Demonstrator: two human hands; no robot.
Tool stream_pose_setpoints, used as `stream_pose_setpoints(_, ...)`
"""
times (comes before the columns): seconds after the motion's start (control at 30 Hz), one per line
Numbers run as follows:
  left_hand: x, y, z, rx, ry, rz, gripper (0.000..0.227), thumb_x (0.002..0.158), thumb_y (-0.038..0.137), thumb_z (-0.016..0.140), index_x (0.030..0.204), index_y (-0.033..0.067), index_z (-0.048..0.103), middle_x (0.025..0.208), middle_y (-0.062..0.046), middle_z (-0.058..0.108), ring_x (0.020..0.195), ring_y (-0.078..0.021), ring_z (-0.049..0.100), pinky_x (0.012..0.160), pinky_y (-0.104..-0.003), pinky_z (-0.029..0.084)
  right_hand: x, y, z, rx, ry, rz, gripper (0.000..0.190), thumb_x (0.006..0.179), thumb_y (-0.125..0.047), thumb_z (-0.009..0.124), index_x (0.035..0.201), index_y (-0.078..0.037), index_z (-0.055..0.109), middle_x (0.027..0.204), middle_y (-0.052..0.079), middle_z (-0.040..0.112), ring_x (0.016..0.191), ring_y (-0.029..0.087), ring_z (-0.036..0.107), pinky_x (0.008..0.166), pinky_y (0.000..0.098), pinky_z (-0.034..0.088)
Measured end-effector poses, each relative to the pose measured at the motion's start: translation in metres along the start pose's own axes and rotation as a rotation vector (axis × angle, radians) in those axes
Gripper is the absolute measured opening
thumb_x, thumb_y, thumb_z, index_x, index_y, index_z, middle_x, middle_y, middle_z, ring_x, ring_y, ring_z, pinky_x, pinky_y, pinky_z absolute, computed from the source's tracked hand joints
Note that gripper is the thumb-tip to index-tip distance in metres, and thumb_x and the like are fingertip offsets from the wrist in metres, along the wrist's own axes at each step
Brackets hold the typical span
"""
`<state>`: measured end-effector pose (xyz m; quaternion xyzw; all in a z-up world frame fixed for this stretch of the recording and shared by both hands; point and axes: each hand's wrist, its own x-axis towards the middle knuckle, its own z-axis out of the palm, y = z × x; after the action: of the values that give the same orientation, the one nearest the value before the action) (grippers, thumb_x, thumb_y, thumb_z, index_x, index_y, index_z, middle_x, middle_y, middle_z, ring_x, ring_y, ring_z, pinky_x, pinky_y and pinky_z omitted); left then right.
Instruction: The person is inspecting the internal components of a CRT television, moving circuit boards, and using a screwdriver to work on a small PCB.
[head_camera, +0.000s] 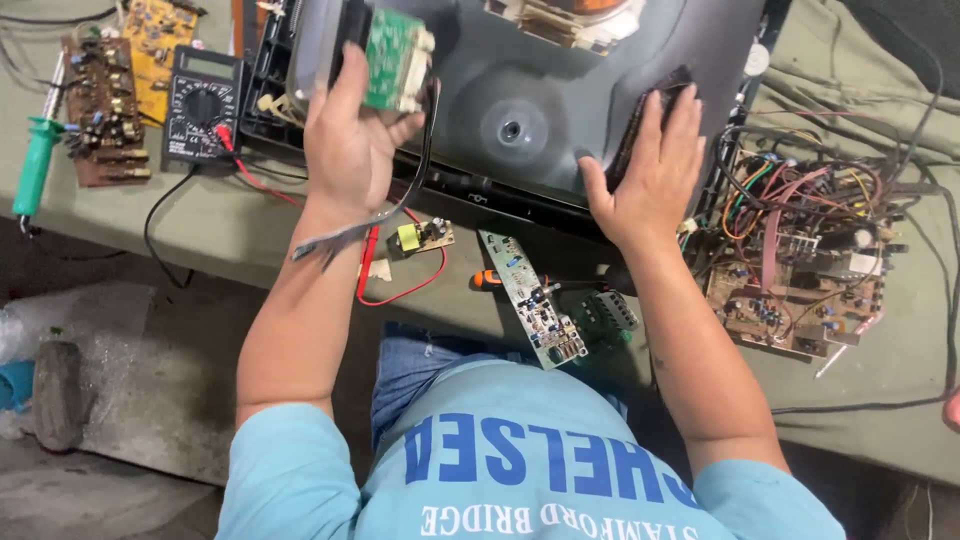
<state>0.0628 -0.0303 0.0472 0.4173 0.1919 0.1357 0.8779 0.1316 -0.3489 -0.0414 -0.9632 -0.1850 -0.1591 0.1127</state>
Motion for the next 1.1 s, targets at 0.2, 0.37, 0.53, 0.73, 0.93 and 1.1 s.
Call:
stream_pose_setpoints(0.2, 0.067, -0.042, 0.019, -0.204, -0.001, 0.11, 0.054, 0.085, 0.048, 0.065, 0.114, 0.0026, 0.07, 0.099, -0.015, 0.075, 0.086, -0.0279, 0.074, 0.072, -0.04, 0.065, 0.026, 0.007, -0.013, 0.081, -0.058, 0.025, 0.099, 0.105, -0.078, 0.053, 0.17, -0.013, 0.016, 0.173, 0.018, 0.003, 0.162, 0.041, 0.008, 0.128, 0.0666, 0.022)
stream_pose_setpoints(0.37, 0.089, -0.068, 0.012, -0.256, 0.053, 0.123, 0.058, 0.083, 0.051, 0.067, 0.117, 0.0038, 0.07, 0.102, -0.015, 0.074, 0.089, -0.0298, 0.074, 0.076, -0.045, 0.066, 0.033, 0.006, -0.019, 0.12, -0.091, 0.064, 0.102, 0.103, -0.079, 0.051, 0.17, -0.011, 0.017, 0.173, 0.017, 0.0, 0.162, 0.04, 0.005, 0.129, 0.0647, 0.018)
stream_pose_setpoints(0.53, 0.092, -0.065, 0.019, -0.282, 0.072, 0.188, 0.058, 0.085, 0.048, 0.066, 0.116, -0.0005, 0.069, 0.101, -0.017, 0.074, 0.087, -0.0316, 0.075, 0.073, -0.046, 0.068, 0.026, 0.016, -0.004, 0.136, -0.029, 0.052, 0.093, 0.106, -0.076, 0.051, 0.17, -0.015, 0.022, 0.173, 0.015, 0.004, 0.163, 0.038, 0.01, 0.13, 0.0639, 0.021)
stream_pose_setpoints(0.73, 0.087, -0.065, 0.031, -0.297, 0.183, 0.23, 0.066, 0.071, 0.047, 0.077, 0.113, 0.0047, 0.048, 0.095, -0.019, 0.071, 0.078, -0.027, 0.073, 0.07, -0.048, 0.068, 0.016, 0.008, -0.003, 0.227, 0.412, -0.024, 0.077, 0.105, -0.056, 0.076, 0.163, -0.021, 0.039, 0.174, 0.01, 0.013, 0.165, 0.038, 0.014, 0.138, 0.065, 0.023)
stream_pose_setpoints(0.93, 0.102, -0.083, 0.021, -0.131, 0.254, 0.287, 0.051, 0.087, 0.034, 0.07, 0.131, 0.01, 0.059, 0.102, -0.017, 0.074, 0.082, -0.0246, 0.074, 0.066, -0.045, 0.071, 0.016, -0.057, -0.01, 0.222, 0.248, -0.265, 0.073, 0.091, -0.07, 0.076, 0.14, -0.015, 0.066, 0.153, 0.018, 0.047, 0.143, 0.044, 0.041, 0.115, 0.056, 0.034)
stream_pose_setpoints(1.1, 0.105, -0.088, 0.01, 0.112, 0.23, 0.384, 0.05, 0.086, 0.043, 0.078, 0.126, 0.0192, 0.063, 0.125, -0.01, 0.076, 0.111, -0.0247, 0.078, 0.073, -0.049, 0.078, 0.014, -0.036, 0.004, 0.151, 0.188, 0.033, 0.097, 0.102, -0.08, 0.076, 0.17, -0.031, 0.028, 0.178, 0.011, -0.002, 0.17, 0.038, 0.006, 0.134, 0.0674, 0.025)
